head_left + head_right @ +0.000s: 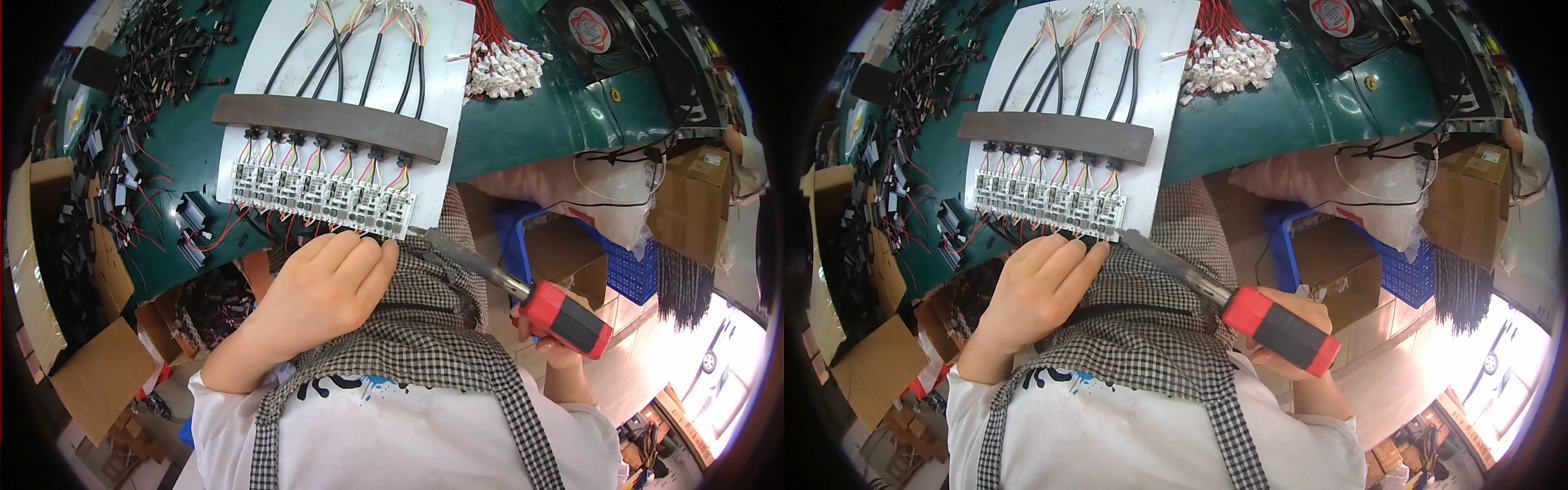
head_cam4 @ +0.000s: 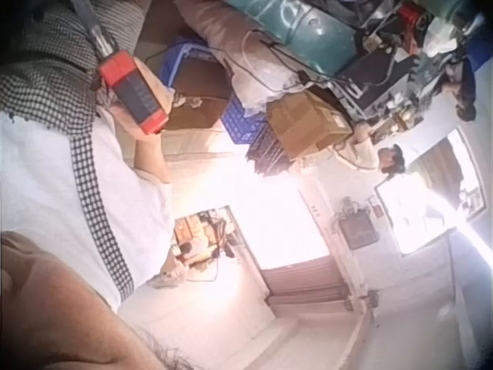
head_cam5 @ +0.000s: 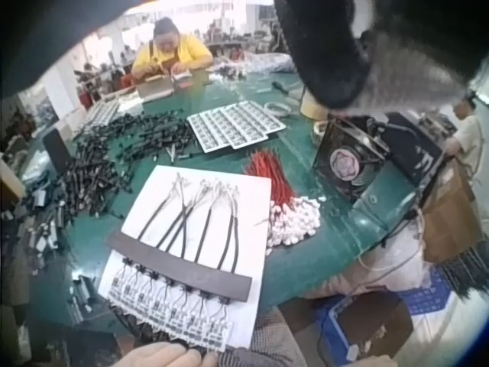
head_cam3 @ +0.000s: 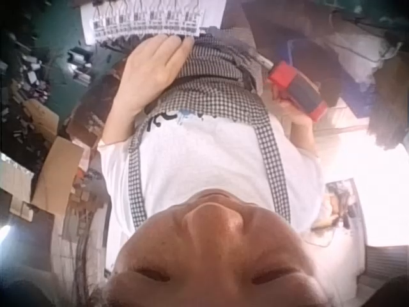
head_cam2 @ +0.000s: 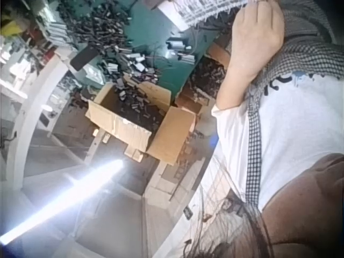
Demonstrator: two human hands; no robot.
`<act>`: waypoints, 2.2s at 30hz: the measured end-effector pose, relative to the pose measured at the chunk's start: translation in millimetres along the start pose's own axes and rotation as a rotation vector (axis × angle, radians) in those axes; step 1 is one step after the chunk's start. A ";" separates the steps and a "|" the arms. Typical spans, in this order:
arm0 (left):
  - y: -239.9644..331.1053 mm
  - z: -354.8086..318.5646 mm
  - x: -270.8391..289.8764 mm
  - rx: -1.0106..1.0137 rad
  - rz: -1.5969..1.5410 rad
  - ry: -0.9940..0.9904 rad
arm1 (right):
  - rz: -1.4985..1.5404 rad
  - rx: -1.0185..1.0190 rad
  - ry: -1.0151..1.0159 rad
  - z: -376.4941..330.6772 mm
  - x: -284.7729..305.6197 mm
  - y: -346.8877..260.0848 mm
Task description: The person solders wires onto circuit boards aligned on a fixture using a soldering iron. The person then removes a bar from the fixture and lifts away the assembled circuit boards.
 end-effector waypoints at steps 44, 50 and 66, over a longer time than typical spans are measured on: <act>8.8 -6.9 -19.2 0.282 0.001 0.344 | 0.428 -0.198 0.120 12.7 -23.9 -21.2; 5.0 -23.1 -17.0 0.785 -0.302 0.334 | 0.403 -0.208 0.133 3.2 -25.9 -20.8; -2.1 -44.3 -17.2 -0.140 0.130 0.402 | 0.221 -0.102 0.339 8.2 -17.1 -19.0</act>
Point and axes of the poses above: each hand's wrist, its own z-axis towards the middle knuckle, its own x-axis out of the back of the hand, y = z × x, the point moved 3 cm from there along z, towards the middle knuckle, and after that the axes turned 15 degrees about y, right-handed, at the moved point
